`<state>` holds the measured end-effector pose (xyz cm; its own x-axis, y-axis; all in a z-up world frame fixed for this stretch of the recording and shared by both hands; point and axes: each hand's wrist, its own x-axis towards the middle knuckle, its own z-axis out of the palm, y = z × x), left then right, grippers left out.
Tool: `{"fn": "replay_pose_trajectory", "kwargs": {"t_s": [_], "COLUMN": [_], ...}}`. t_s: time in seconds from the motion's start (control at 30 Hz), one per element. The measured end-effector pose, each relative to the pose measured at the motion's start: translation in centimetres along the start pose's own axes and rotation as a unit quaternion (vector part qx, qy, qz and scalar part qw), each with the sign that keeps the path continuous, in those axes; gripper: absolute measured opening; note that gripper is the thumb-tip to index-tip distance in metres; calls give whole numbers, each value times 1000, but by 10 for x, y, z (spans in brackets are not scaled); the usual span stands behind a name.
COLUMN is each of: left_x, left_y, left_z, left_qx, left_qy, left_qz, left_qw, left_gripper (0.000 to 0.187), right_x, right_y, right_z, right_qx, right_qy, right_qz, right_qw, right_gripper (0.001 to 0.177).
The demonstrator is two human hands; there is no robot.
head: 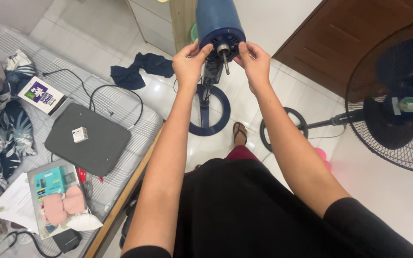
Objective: The person uses a screwdriver to remove screws from the motor housing of a standing electric fan. They detach the blue plastic cover, exposing the internal motor and wiring, then hold the removed cover while the fan remains partially disassembled.
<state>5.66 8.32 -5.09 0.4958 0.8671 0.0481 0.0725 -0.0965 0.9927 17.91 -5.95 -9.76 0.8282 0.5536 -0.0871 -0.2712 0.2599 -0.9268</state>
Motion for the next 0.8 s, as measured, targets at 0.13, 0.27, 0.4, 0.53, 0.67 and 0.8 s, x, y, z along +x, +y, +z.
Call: {"fn": "replay_pose_trajectory", "kwargs": {"t_s": [0.13, 0.27, 0.4, 0.53, 0.67, 0.8], "left_x": [2, 16, 40, 59, 54, 45], "left_y": [-9, -11, 0, 28, 47, 63], "left_z": [-11, -25, -16, 11, 39, 43], "left_qx": [-51, -94, -106, -91, -10, 9], "left_qy": [-63, -60, -58, -126, -165, -107], "left_qz": [-34, -135, -181, -265, -204, -219], "left_qw": [996, 985, 976, 952, 965, 970], "left_gripper": [55, 74, 94, 108, 104, 97], "right_x": [-1, 3, 22, 44, 48, 46], "right_y": [-4, -5, -9, -33, -59, -74], "right_z": [-11, -25, -22, -3, 18, 25], "right_qx": [44, 84, 103, 87, 72, 90], "right_qy": [-50, -72, -95, -119, -194, -153], "right_qz": [32, 93, 128, 232, 248, 267], "right_qw": [997, 989, 982, 962, 946, 947], "right_gripper": [54, 65, 75, 93, 87, 75]}}
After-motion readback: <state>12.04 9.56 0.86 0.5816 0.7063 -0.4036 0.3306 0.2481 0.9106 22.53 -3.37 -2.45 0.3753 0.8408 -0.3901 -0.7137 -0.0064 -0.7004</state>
